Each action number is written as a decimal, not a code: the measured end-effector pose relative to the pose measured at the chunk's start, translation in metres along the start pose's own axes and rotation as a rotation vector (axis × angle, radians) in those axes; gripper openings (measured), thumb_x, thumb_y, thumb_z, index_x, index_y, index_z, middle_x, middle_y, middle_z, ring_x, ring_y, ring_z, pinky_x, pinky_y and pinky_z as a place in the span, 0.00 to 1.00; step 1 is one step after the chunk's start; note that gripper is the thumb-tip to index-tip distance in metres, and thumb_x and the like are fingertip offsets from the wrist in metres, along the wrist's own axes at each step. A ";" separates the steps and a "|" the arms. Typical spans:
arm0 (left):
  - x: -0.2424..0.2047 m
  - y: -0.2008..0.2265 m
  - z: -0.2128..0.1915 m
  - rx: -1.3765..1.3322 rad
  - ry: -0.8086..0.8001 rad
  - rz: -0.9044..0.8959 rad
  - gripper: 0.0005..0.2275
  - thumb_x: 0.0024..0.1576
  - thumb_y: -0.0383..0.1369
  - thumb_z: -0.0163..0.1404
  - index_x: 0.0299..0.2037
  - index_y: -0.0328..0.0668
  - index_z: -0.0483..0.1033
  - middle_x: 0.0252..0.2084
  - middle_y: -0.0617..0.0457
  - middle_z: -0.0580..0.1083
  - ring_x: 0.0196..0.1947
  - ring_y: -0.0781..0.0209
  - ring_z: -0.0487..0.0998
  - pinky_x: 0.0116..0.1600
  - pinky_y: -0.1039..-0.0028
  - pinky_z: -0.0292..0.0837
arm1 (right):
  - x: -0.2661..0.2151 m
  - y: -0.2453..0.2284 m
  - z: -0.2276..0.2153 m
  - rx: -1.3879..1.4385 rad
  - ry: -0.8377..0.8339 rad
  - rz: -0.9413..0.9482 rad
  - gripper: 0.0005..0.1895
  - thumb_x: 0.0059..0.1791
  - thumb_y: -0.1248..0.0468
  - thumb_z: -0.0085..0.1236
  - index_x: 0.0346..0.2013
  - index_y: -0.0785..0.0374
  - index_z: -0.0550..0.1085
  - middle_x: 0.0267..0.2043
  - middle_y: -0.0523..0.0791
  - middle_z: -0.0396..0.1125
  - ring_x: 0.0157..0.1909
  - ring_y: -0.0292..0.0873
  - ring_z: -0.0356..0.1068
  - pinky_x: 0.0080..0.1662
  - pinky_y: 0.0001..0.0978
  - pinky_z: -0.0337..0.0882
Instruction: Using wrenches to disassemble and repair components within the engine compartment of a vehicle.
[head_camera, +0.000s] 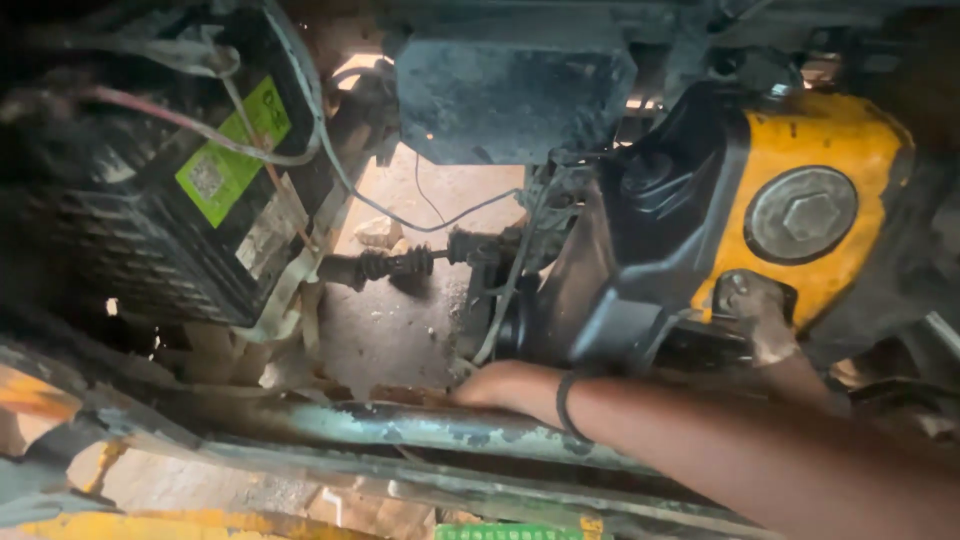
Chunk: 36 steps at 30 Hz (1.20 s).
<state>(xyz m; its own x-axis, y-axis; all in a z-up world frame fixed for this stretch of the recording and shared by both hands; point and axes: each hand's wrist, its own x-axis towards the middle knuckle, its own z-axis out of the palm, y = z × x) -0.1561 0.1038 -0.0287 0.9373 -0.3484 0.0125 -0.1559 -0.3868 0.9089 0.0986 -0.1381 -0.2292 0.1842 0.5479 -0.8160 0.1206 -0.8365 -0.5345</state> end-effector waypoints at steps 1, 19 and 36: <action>0.041 -0.021 -0.006 -0.004 -0.044 0.011 0.19 0.66 0.46 0.44 0.34 0.43 0.82 0.27 0.58 0.81 0.29 0.68 0.78 0.36 0.78 0.78 | 0.002 -0.004 0.001 0.011 0.010 0.004 0.31 0.51 0.44 0.50 0.60 0.62 0.74 0.63 0.50 0.70 0.60 0.45 0.69 0.58 0.42 0.67; 0.273 -0.231 0.076 0.231 -0.759 0.096 0.02 0.58 0.27 0.55 0.35 0.40 0.80 0.32 0.43 0.78 0.30 0.53 0.78 0.35 0.65 0.75 | 0.021 0.008 0.008 0.083 0.086 0.119 0.31 0.44 0.42 0.62 0.52 0.61 0.79 0.52 0.47 0.75 0.48 0.41 0.73 0.51 0.39 0.71; 0.305 -0.253 0.083 -0.292 -0.561 -0.898 0.16 0.67 0.29 0.31 0.52 0.17 0.65 0.48 0.28 0.77 0.50 0.45 0.81 0.50 0.63 0.82 | 0.025 0.015 0.022 0.103 0.217 0.229 0.32 0.39 0.40 0.68 0.45 0.61 0.82 0.43 0.45 0.78 0.41 0.40 0.75 0.45 0.37 0.74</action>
<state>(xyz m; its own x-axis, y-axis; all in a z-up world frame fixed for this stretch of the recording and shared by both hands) 0.1431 0.0246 -0.2890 0.3855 -0.4084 -0.8274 0.6614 -0.5029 0.5564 0.0835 -0.1370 -0.2621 0.3999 0.3232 -0.8577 -0.0455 -0.9276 -0.3707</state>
